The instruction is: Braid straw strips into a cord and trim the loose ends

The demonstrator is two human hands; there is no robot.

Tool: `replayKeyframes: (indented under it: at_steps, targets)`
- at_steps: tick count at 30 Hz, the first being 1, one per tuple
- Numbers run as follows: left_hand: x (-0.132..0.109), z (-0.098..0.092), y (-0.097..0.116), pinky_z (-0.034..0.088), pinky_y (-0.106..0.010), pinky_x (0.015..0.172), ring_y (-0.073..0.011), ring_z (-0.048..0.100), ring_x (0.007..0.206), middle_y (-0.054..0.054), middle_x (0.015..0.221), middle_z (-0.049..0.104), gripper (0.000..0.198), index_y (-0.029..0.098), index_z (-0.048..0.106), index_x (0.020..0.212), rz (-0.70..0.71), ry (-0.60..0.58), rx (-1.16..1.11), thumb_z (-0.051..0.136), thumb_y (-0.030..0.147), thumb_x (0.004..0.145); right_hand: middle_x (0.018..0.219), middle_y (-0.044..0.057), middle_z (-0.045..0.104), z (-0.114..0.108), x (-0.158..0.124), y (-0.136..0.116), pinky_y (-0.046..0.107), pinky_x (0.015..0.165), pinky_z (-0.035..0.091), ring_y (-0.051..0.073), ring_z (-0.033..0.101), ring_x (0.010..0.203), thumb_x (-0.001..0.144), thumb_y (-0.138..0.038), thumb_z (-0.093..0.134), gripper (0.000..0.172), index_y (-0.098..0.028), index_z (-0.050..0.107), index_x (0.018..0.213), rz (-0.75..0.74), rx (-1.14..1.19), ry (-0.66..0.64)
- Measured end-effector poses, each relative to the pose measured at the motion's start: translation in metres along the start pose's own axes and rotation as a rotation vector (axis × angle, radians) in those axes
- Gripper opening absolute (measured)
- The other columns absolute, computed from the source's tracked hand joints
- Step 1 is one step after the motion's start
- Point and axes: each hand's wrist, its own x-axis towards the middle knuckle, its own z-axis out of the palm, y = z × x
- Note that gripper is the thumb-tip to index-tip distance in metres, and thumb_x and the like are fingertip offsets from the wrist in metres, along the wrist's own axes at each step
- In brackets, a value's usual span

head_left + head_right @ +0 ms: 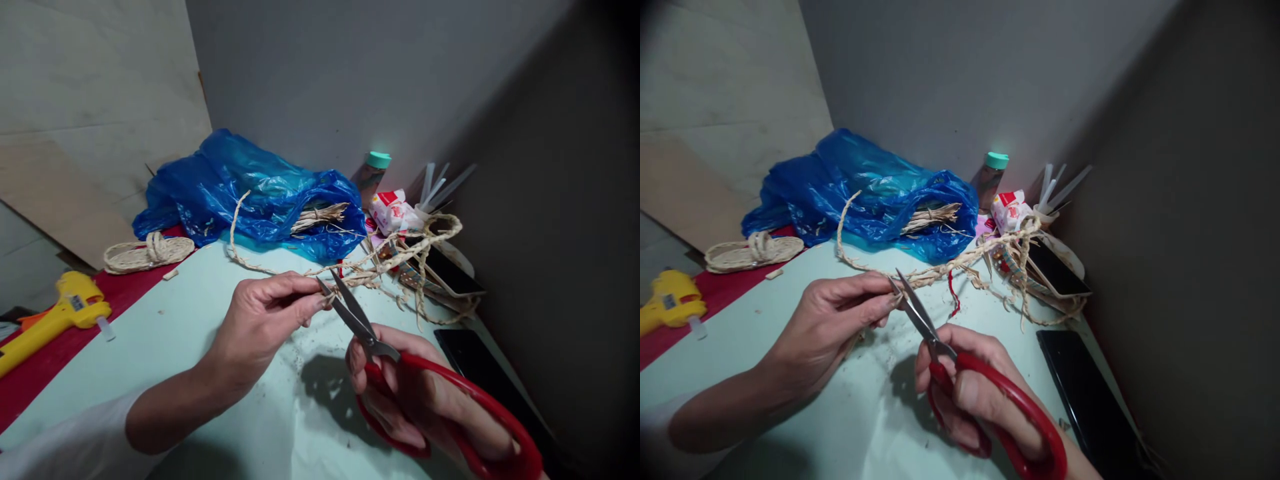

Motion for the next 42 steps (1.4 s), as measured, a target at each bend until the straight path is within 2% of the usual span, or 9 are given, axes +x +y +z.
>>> replayKeyframes:
  at_steps: [5, 10, 19, 31, 37, 42]
  targets:
    - [0.0, -0.001, -0.003, 0.041, -0.015, 0.056, -0.0046, 0.05, 0.06, 0.001, 0.074, 0.063, 0.013, 0.022, 0.079, 0.083, -0.044, -0.042, -0.054, 0.073, 0.013, 0.077, 0.052, -0.006, 0.038, 0.001, 0.001, 0.005, 0.019, 0.04, 0.026, 0.004, 0.028, 0.04, 0.086, -0.051, 0.055, 0.038, -0.014, 0.055, 0.094, -0.047, 0.047, 0.012]
    - [0.0, 0.0, -0.004, 0.041, -0.016, 0.056, -0.0051, 0.05, 0.062, 0.001, 0.076, 0.065, 0.009, 0.02, 0.078, 0.082, -0.072, -0.054, -0.067, 0.074, 0.015, 0.076, 0.054, -0.006, 0.037, 0.003, 0.001, 0.004, 0.017, 0.038, 0.024, 0.003, 0.026, 0.04, 0.089, -0.045, 0.055, 0.03, -0.015, 0.053, 0.09, -0.028, 0.031, 0.052]
    - [0.002, -0.003, -0.006, 0.039, -0.016, 0.058, -0.0061, 0.048, 0.064, 0.001, 0.078, 0.066, 0.008, 0.022, 0.078, 0.083, -0.08, -0.109, -0.041, 0.071, 0.018, 0.08, 0.053, -0.008, 0.033, 0.001, -0.001, 0.008, 0.016, 0.034, 0.02, 0.003, 0.023, 0.039, 0.092, -0.04, 0.055, 0.025, -0.015, 0.057, 0.09, -0.012, 0.015, 0.122]
    - [0.006, -0.006, -0.015, 0.034, -0.021, 0.056, -0.0094, 0.045, 0.065, -0.004, 0.079, 0.068, 0.013, 0.016, 0.078, 0.088, -0.128, -0.119, -0.018, 0.071, 0.021, 0.078, 0.052, -0.009, 0.031, -0.002, 0.0, 0.014, 0.016, 0.035, 0.018, 0.003, 0.021, 0.04, 0.095, -0.043, 0.051, 0.029, -0.014, 0.055, 0.089, 0.016, -0.139, 0.167]
    - [0.005, -0.005, -0.008, 0.034, -0.023, 0.055, -0.0095, 0.046, 0.063, -0.005, 0.081, 0.068, 0.016, 0.015, 0.079, 0.089, -0.106, -0.135, 0.05, 0.071, 0.02, 0.076, 0.053, -0.007, 0.037, 0.002, 0.0, 0.008, 0.018, 0.038, 0.021, 0.004, 0.027, 0.041, 0.091, -0.048, 0.056, 0.033, -0.016, 0.053, 0.086, -0.012, -0.33, 0.231]
    - [0.003, -0.003, -0.005, 0.035, -0.023, 0.055, -0.0088, 0.046, 0.06, -0.003, 0.074, 0.064, 0.014, 0.015, 0.079, 0.085, -0.093, -0.162, 0.075, 0.071, 0.017, 0.075, 0.053, -0.007, 0.035, 0.003, 0.001, 0.007, 0.019, 0.039, 0.022, 0.004, 0.027, 0.042, 0.089, -0.05, 0.057, 0.034, -0.016, 0.053, 0.086, -0.028, -0.335, 0.215]
